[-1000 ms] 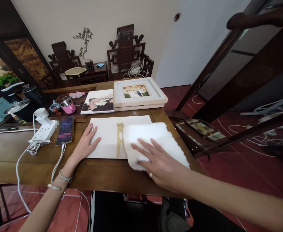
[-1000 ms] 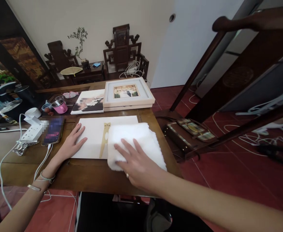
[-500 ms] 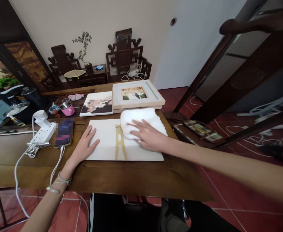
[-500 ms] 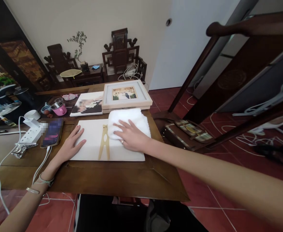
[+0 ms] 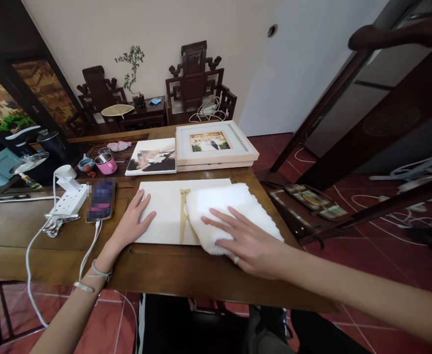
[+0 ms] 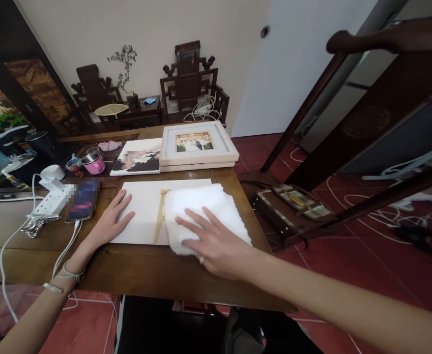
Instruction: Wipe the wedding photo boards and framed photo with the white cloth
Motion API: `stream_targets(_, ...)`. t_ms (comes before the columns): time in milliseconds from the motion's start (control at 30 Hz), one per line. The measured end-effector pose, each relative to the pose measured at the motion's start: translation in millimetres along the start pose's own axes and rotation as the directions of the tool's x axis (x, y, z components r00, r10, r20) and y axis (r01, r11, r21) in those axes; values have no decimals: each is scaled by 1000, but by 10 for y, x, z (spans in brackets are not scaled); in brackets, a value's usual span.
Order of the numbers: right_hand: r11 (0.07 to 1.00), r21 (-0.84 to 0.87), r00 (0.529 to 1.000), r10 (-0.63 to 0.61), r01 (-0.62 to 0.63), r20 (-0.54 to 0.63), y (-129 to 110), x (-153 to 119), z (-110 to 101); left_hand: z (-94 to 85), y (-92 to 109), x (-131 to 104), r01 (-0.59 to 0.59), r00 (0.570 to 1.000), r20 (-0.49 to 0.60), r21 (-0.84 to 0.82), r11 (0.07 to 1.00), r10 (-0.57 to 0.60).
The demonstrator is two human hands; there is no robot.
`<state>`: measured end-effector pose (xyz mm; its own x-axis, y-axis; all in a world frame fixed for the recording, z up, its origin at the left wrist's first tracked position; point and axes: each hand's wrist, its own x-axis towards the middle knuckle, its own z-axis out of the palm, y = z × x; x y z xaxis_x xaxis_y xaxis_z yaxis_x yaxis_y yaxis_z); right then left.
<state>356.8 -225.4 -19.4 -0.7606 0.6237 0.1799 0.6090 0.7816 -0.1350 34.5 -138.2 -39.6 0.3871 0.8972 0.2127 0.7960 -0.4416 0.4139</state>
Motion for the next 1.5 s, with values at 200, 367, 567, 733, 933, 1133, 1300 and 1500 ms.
stream_targets(200, 976, 24, 976, 217, -217, 1, 368, 586, -51, -20, 4, 4, 13, 1000, 14, -2, 1000, -13)
stream_targets(367, 957, 59, 959, 283, -283, 6, 145, 764, -7, -26, 4, 10, 13, 1000, 23, 16, 1000, -14)
stream_targets(567, 993, 100, 996, 56, -63, 75, -478, 427, 50, -14, -13, 9, -9, 1000, 19, 8, 1000, 8)
stream_targets(733, 991, 136, 988, -19, -3, 155, -477, 420, -45, 10, -51, 17, -24, 1000, 12, -43, 999, 25)
stream_targets(933, 995, 25, 985, 96, -100, 142, 127, 882, -128, 28, -94, 33, -23, 1000, -18, -67, 998, 22)
stream_targets(1133, 979, -85, 970, 194, -183, 149, 127, 1107, -32, -4, -74, 41, -3, 1000, -11, -69, 998, 2)
stream_targets(1300, 997, -72, 980, 36, -22, 194, -529, 798, -43, 12, -88, 41, -14, 1000, -24, -77, 997, 12)
stream_targets(1500, 997, 27, 981, -77, 73, 180, -813, 706, -132, 16, -101, 40, -21, 1000, -14, -67, 998, 20)
